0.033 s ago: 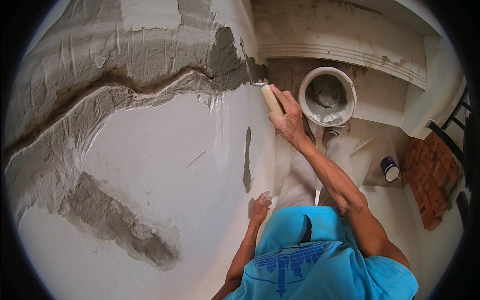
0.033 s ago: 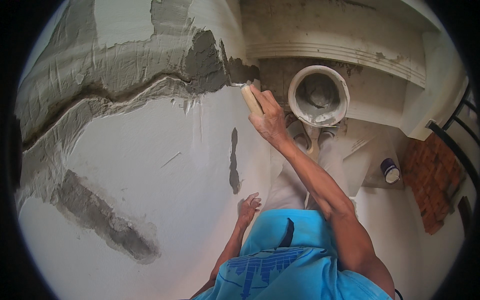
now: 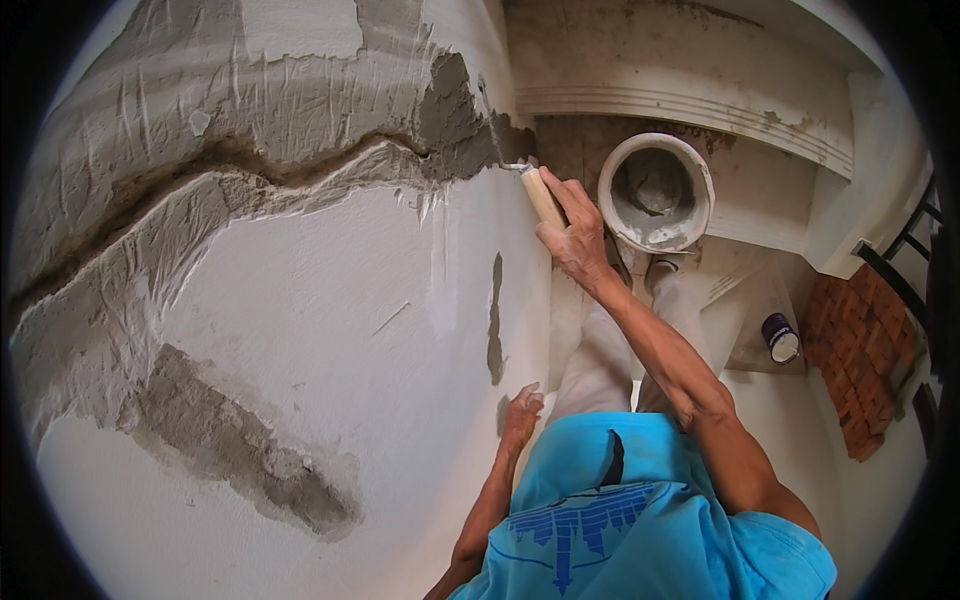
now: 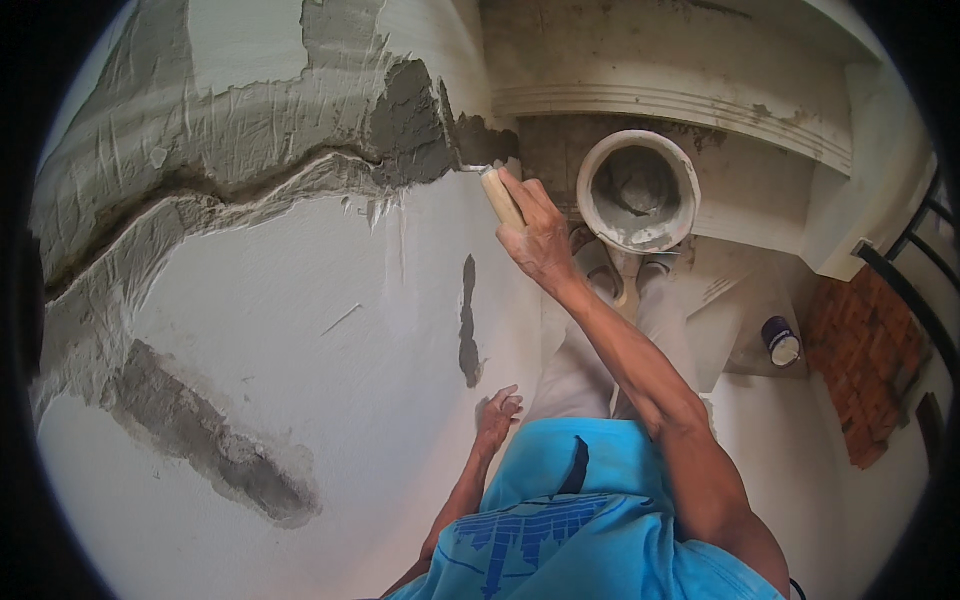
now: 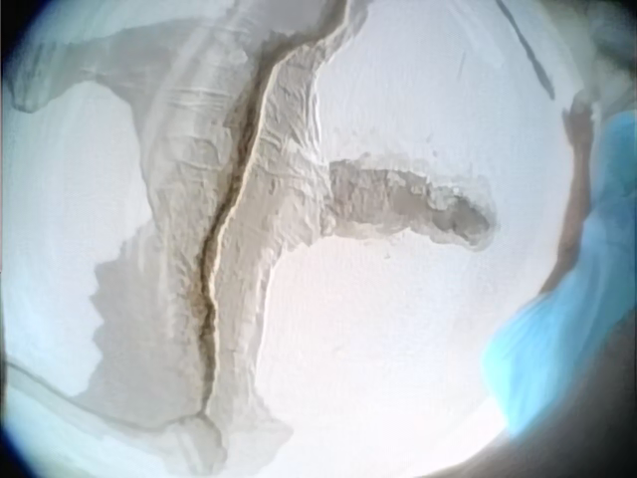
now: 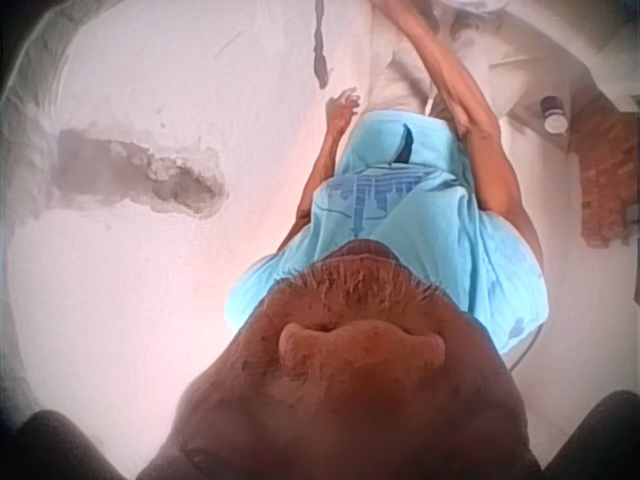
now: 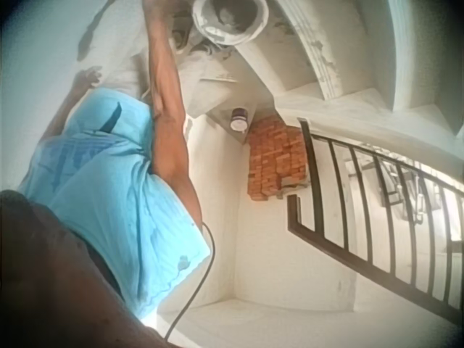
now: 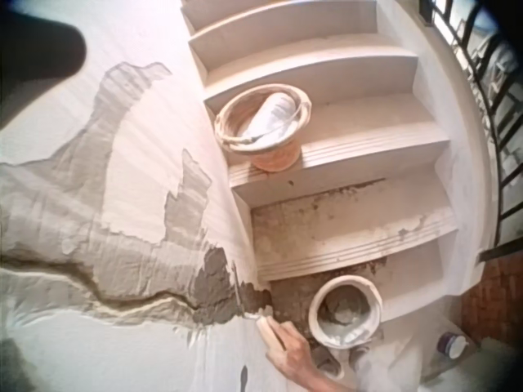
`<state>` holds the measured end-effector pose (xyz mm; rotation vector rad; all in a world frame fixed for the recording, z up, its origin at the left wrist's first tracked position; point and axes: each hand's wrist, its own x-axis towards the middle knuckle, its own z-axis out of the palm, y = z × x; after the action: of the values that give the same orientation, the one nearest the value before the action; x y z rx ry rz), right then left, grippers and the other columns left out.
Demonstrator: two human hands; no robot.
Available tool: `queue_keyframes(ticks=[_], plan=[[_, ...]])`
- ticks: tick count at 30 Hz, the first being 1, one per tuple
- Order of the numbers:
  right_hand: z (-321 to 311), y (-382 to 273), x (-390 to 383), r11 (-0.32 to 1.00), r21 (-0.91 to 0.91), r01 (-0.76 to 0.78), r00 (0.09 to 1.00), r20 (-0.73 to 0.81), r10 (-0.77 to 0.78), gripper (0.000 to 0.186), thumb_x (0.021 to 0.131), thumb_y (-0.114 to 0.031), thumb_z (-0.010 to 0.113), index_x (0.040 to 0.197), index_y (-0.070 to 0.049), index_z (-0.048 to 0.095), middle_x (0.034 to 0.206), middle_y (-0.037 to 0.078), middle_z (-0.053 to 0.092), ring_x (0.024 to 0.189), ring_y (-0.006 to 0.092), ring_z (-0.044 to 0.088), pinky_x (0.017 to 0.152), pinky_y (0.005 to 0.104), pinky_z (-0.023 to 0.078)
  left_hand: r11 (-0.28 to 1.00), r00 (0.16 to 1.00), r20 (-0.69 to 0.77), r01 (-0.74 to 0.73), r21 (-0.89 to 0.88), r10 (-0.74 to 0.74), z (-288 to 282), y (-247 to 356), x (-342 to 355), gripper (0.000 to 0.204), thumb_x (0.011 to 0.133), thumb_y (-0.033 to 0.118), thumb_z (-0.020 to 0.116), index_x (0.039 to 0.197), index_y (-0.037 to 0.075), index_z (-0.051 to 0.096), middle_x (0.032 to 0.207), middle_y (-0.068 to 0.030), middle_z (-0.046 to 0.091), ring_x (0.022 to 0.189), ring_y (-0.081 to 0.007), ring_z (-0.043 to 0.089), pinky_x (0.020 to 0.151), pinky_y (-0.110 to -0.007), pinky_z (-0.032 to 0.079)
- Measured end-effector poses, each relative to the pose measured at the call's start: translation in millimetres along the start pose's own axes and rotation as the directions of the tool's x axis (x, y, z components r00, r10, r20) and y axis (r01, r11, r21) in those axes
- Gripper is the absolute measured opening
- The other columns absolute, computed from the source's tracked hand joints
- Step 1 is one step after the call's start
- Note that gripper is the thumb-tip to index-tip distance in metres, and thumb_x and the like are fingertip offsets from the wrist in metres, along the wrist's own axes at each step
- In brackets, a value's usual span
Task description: The person applies a gray plaster mixture to a white wall using a trowel. They repeatedly scoop the material from a bucket and spread it across the surface, smoothing the application to cover the existing wall.
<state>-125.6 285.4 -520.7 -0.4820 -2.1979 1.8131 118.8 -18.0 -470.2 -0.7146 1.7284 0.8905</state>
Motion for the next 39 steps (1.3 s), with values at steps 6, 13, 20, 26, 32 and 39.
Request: queue_keyframes(ticks=[6, 13, 20, 26, 32, 39], plan=[[14, 6, -3, 0.999, -0.038, 0.037, 0.999, 0.012, -0.036, 0.069, 0.073, -0.002, 0.063, 0.142, 0.000, 0.053, 0.106, 0.017, 0.057, 0.093, 0.0352, 0.061, 0.085, 0.0434, 0.052, 0.998, 0.999, -0.009, 0.037, -0.042, -0.038, 0, -5, 0, 0.058, 0.099, 0.032, 0.059, 0.149, 0.006, 0.050, 0.124, -0.0154, 0.066, 0.107, -0.0226, 0.064, 0.088, -0.037, 0.054], [27, 3, -3, 0.998, -0.049, 0.035, 0.999, -0.020, -0.036, 0.073, 0.072, -0.001, 0.065, 0.144, -0.004, 0.053, 0.106, 0.016, 0.056, 0.094, 0.0349, 0.062, 0.083, 0.0441, 0.053, 0.998, 0.999, -0.011, 0.043, -0.038, -0.043, 1, -8, 0, 0.057, 0.099, 0.030, 0.058, 0.150, 0.007, 0.050, 0.123, -0.0149, 0.065, 0.107, -0.0224, 0.062, 0.088, -0.037, 0.053], [16, -1, -24, 0.971, -0.220, 0.090, 0.996, 0.027, -0.086, 0.078, 0.069, 0.001, 0.070, 0.145, -0.009, 0.054, 0.105, 0.014, 0.055, 0.091, 0.0322, 0.064, 0.074, 0.0432, 0.055, 0.999, 0.999, 0.011, 0.034, -0.004, -0.034, 0, -11, 3, 0.058, 0.101, 0.034, 0.059, 0.149, 0.004, 0.050, 0.127, -0.0167, 0.067, 0.108, -0.0237, 0.067, 0.087, -0.036, 0.057], [12, -3, -23, 0.987, -0.157, 0.043, 0.999, -0.007, -0.045, 0.078, 0.070, 0.001, 0.068, 0.145, -0.009, 0.054, 0.105, 0.013, 0.055, 0.089, 0.0325, 0.064, 0.074, 0.0438, 0.055, 0.999, 1.000, -0.001, 0.009, -0.032, -0.009, 0, -5, 3, 0.057, 0.099, 0.032, 0.059, 0.149, 0.005, 0.051, 0.125, -0.0155, 0.067, 0.107, -0.0234, 0.066, 0.086, -0.036, 0.056], [21, 0, -4, 0.988, -0.111, 0.111, 0.993, -0.022, -0.114, 0.078, 0.070, 0.001, 0.067, 0.146, -0.006, 0.052, 0.104, 0.014, 0.054, 0.086, 0.0340, 0.062, 0.077, 0.0441, 0.054, 0.999, 1.000, -0.011, 0.023, -0.033, -0.023, 0, -5, 2, 0.054, 0.098, 0.026, 0.057, 0.148, 0.006, 0.052, 0.119, -0.0130, 0.067, 0.103, -0.0218, 0.063, 0.084, -0.036, 0.055], [3, -5, -37, 0.997, -0.026, 0.078, 0.997, 0.020, -0.077, 0.071, 0.070, 0.001, 0.065, 0.140, -0.002, 0.058, 0.101, 0.016, 0.057, 0.088, 0.0340, 0.062, 0.078, 0.0430, 0.053, 0.999, 1.000, 0.000, 0.002, 0.032, -0.002, 0, -13, 4, 0.061, 0.099, 0.038, 0.060, 0.149, 0.003, 0.051, 0.125, -0.0178, 0.068, 0.107, -0.0243, 0.068, 0.087, -0.036, 0.057]])
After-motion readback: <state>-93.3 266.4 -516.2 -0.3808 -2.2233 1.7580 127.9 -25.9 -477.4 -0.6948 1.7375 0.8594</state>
